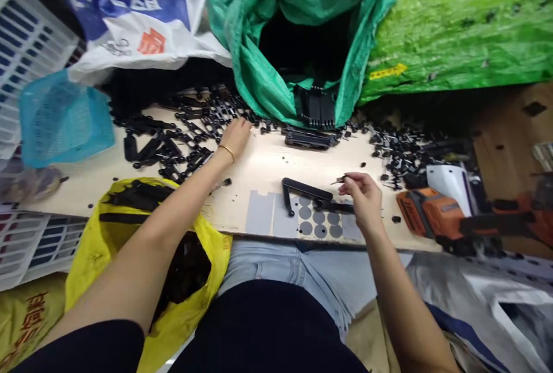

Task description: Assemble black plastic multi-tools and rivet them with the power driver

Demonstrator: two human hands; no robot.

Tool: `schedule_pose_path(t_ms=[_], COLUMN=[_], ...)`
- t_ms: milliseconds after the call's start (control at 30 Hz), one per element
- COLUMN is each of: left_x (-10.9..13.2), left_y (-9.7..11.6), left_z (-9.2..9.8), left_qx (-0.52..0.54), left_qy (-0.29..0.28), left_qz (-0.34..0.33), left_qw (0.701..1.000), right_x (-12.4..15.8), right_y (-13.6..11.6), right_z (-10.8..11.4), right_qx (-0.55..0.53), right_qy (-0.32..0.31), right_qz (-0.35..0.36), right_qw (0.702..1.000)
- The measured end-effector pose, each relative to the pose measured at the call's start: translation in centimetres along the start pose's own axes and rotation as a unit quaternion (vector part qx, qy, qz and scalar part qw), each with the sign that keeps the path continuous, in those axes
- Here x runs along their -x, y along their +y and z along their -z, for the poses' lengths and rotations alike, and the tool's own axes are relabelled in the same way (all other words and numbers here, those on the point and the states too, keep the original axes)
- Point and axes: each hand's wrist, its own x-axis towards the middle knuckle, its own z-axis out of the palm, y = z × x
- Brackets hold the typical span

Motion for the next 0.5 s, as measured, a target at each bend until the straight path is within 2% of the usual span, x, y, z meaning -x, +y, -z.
schedule_pose_path(t_ms=[67,133,200,267,333,367,433,500], left_x=[1.6,3.9,6.2,7.9,8.8,9.0,9.1,9.0], left_y=[0.9,2.5,4.4,6.4,8.0,8.6,9.4,9.7], left_z=[0.2,0.6,0.6,0.3,-0.2,-0.5,-0.9,-1.2], left_qx=[0.069,0.194,0.357,0.5,0.581,0.601,0.617,0.608], left_qy=[0.046,0.09,0.099,0.068,0.035,0.026,0.017,0.008], left_qz=[0.003,0.019,0.058,0.102,0.13,0.137,0.146,0.145], left_qw=[0.997,0.977,0.927,0.858,0.803,0.787,0.773,0.781], right_x=[1.5,2.5,3.2,3.5,3.7,3.8,3.8,3.8], right_y=[1.0,1.8,2.3,2.4,2.2,1.9,1.4,0.9], right_z=[-0.5,-0.4,-0.1,0.4,0.8,0.9,1.0,1.0], right_qx=[0.008,0.038,0.079,0.124,0.183,0.217,0.287,0.346], right_qy=[0.018,0.04,0.054,0.05,0.039,0.032,0.016,-0.016], right_qz=[-0.01,-0.009,0.004,0.03,0.062,0.082,0.127,0.179], right_qw=[1.0,0.998,0.995,0.991,0.98,0.972,0.949,0.921])
